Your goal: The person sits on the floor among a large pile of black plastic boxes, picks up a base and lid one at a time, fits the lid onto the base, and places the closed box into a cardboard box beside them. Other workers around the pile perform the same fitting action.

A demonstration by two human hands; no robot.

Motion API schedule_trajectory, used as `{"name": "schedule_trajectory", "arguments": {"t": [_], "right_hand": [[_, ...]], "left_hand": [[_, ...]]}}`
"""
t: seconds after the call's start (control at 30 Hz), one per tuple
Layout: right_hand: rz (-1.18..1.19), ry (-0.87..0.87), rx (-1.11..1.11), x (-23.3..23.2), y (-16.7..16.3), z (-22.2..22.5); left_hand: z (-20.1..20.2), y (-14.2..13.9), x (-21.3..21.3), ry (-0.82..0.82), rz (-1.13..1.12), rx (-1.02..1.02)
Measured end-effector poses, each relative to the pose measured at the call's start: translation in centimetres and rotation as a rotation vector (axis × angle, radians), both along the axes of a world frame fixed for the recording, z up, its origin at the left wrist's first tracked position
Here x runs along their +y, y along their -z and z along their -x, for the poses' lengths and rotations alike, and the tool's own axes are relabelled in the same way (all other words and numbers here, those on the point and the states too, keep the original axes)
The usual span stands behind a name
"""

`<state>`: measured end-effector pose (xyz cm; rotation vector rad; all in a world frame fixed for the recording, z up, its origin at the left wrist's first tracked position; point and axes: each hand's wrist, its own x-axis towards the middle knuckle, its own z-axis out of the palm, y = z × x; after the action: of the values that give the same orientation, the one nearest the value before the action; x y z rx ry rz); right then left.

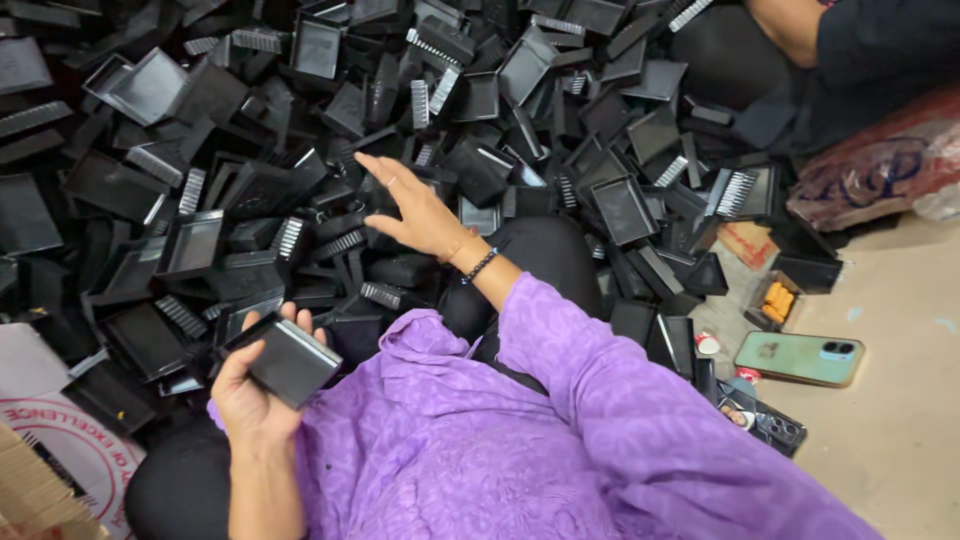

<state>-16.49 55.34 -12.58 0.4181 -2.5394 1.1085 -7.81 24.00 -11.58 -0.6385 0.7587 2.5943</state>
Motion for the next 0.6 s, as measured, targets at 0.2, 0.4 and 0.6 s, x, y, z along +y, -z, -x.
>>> {"name": "schedule_trajectory", "arguments": {"t": [0.2,0.4,0.6], "right_hand": [[-0.074,0.184,0.001,8.2,-5.4,-6.0],[-0.148,0.592,-0.129,19.0,-2.4,-5.8],[-0.364,0.761,-0.447,21.0,5.7,5.5]], "left_hand": [[0.5,-1.0,-0.8,-0.030,-0.095,0.021],[0.3,0.2,1.0,0.035,-0.019,-0.011],[0.2,0.7,2.7,0.079,-0.104,0.015]]}}
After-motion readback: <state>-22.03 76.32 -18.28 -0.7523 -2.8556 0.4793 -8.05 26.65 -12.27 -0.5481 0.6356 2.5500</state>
